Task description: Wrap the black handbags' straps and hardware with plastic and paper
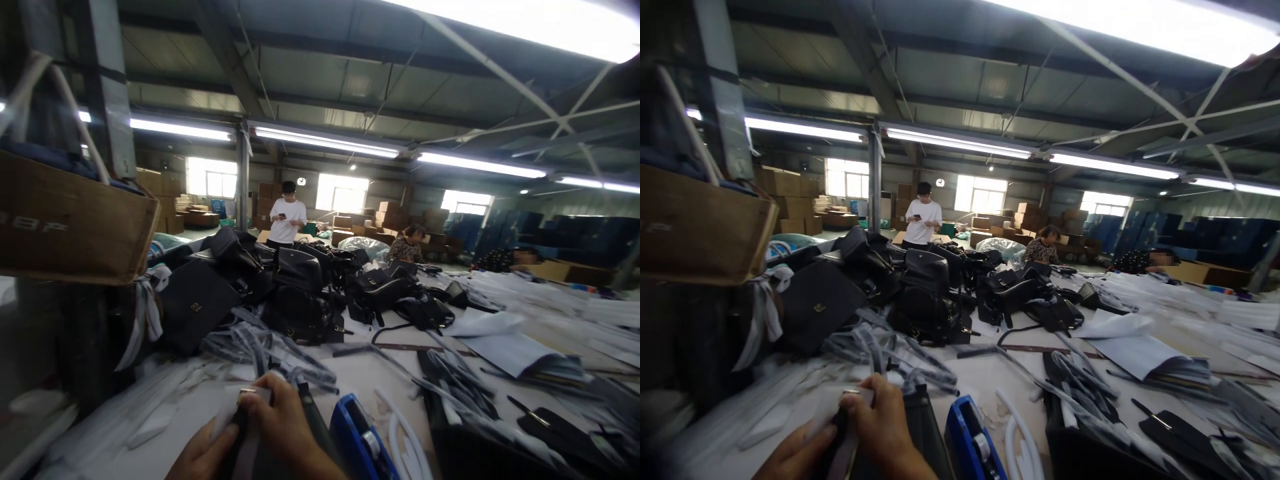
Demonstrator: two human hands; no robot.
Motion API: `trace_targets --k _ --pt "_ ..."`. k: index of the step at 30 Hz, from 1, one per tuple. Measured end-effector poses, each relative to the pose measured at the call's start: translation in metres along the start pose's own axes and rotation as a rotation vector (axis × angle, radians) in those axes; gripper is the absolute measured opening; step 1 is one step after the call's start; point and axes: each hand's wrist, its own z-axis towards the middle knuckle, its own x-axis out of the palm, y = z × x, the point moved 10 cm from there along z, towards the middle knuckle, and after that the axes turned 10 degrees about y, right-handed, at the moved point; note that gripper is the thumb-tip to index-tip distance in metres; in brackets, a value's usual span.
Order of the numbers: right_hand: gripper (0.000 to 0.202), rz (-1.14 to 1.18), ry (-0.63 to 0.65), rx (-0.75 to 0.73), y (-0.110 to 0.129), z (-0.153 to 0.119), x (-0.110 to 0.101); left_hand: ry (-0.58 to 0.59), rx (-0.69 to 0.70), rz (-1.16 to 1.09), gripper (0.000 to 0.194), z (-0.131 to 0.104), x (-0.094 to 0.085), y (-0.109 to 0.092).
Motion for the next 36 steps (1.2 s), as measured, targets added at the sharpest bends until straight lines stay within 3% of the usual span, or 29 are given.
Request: trace_targets --k 4,11,15,29,31,36 --pt "0.008 -0.123 -0.028 -0.126 0.019 -0.002 -0.001 -0.028 0.101 0.074 0.046 -0.007 0.011 -0.020" --pt "0.007 -0.236 -0.062 -0.192 0.027 -0.009 0.004 0.058 0.145 -0.012 0.043 -0.016 0.028 -0.037" --pt "0.006 -0.257 -0.077 -0.172 0.026 -0.008 0.003 0.083 0.183 0.007 0.040 -0.009 0.025 -0.032" --pt "0.027 -0.094 -0.040 -0.121 0.006 -0.001 0.009 0.045 0.115 -0.052 0.042 -0.009 0.020 -0.024" --pt "0.034 0.024 0.017 -0.103 -0.001 0.000 0.012 0.013 0.082 -0.090 0.044 -0.011 0.018 -0.023" --pt "0.053 0.556 0.408 -0.044 -0.018 -0.010 0.040 0.059 0.003 -0.246 0.046 -0.009 0.019 -0.012"
